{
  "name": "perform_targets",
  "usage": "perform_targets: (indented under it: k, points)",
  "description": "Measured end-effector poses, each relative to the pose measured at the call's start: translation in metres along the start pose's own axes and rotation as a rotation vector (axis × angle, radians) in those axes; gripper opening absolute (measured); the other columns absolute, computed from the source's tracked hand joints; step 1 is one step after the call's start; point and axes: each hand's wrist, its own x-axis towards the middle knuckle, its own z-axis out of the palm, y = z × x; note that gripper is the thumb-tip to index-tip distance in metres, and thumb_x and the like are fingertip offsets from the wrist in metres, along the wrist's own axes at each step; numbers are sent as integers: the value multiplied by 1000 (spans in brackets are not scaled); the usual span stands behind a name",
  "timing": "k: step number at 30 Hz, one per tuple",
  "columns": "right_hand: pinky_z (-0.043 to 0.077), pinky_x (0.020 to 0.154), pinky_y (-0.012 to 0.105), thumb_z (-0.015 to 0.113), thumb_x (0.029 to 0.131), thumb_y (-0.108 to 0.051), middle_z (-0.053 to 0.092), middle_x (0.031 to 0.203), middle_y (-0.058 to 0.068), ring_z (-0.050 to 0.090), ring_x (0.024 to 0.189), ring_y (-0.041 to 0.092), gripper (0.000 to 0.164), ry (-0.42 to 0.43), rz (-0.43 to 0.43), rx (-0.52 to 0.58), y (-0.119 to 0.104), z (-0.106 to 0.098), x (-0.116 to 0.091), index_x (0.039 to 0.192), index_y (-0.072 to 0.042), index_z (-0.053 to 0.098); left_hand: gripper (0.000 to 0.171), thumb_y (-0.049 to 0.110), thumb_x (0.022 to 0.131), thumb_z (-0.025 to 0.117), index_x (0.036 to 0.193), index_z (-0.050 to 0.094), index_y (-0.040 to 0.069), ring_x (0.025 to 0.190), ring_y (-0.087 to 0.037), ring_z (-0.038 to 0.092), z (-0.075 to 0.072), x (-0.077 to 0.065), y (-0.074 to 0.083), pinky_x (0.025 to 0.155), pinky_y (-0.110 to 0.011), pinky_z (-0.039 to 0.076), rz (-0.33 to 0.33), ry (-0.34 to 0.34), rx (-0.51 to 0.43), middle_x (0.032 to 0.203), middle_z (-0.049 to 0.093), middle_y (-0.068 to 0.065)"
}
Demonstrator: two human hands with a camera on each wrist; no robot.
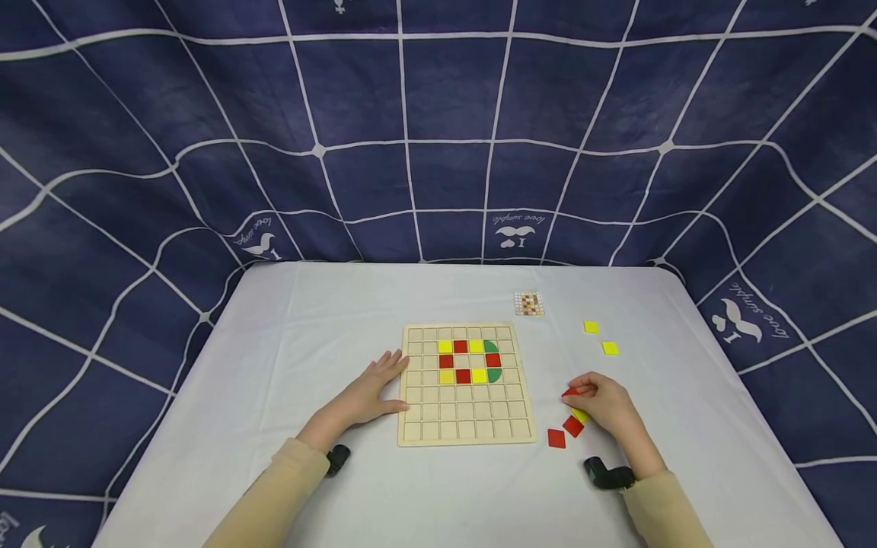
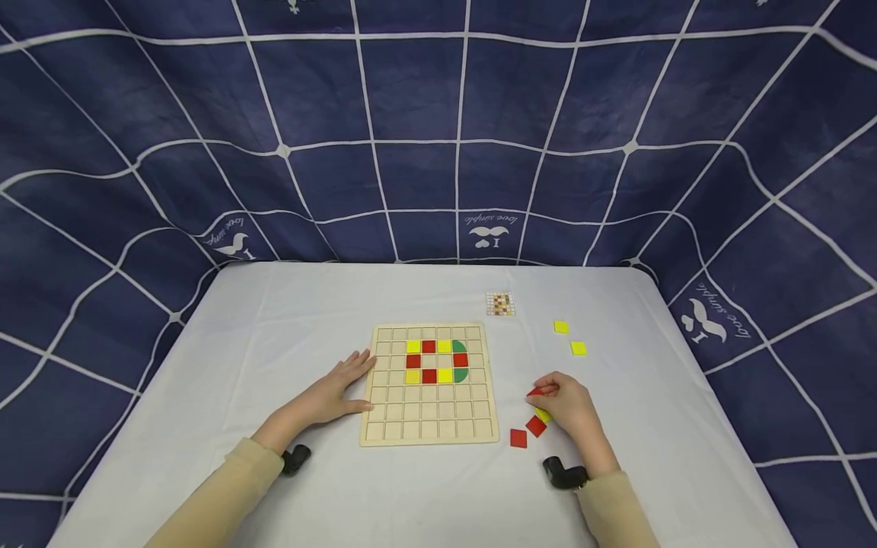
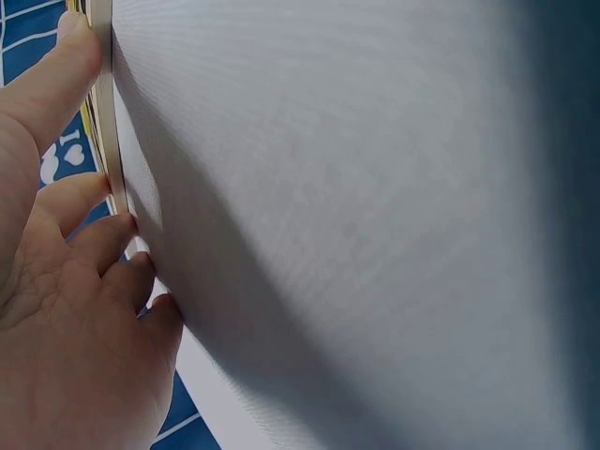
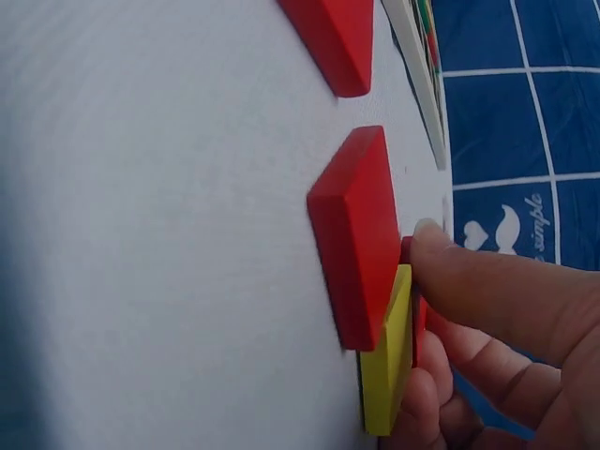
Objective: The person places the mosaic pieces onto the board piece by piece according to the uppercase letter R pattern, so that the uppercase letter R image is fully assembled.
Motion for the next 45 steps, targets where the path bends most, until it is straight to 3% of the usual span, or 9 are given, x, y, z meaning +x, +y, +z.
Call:
perform_targets:
  k: [10, 19, 29, 45]
  points:
    - [43, 63, 26, 80, 82, -20, 62, 83, 5, 53, 73, 19, 28, -4, 13, -10, -2, 0, -1, 99, -3, 64, 90, 35, 83, 78, 155, 30, 10, 154, -31, 8, 0, 1, 1, 126, -50, 12, -11, -5, 4, 165, 17, -11]
    - [48, 60, 19, 78, 85, -20, 71, 86, 4, 60, 71, 15, 26, 33, -18, 149, -12, 6, 0, 103, -4, 67, 89, 35, 84, 77, 155, 30, 9, 154, -30, 8, -1, 1, 2, 126, -49, 11, 4, -6, 7, 165, 17, -11]
    - [53, 64, 18, 78, 84, -15, 74, 85, 2, 67, 73, 13, 19, -17, -85, 282, -46, 37, 3, 99, -6, 71, 89, 36, 84, 77, 155, 30, 9, 154, -31, 8, -1, 2, 1, 126, -50, 12, 8, -8, 16, 165, 17, -11]
    - [54, 66, 21, 83, 79, -17, 72, 79, -2, 65, 70, 10, 15, -115, -239, 336, -104, 96, 0, 91, -12, 75, 90, 36, 83, 77, 155, 30, 8, 154, -31, 8, 0, 2, 0, 125, -51, 12, 3, -3, 12, 165, 17, -11]
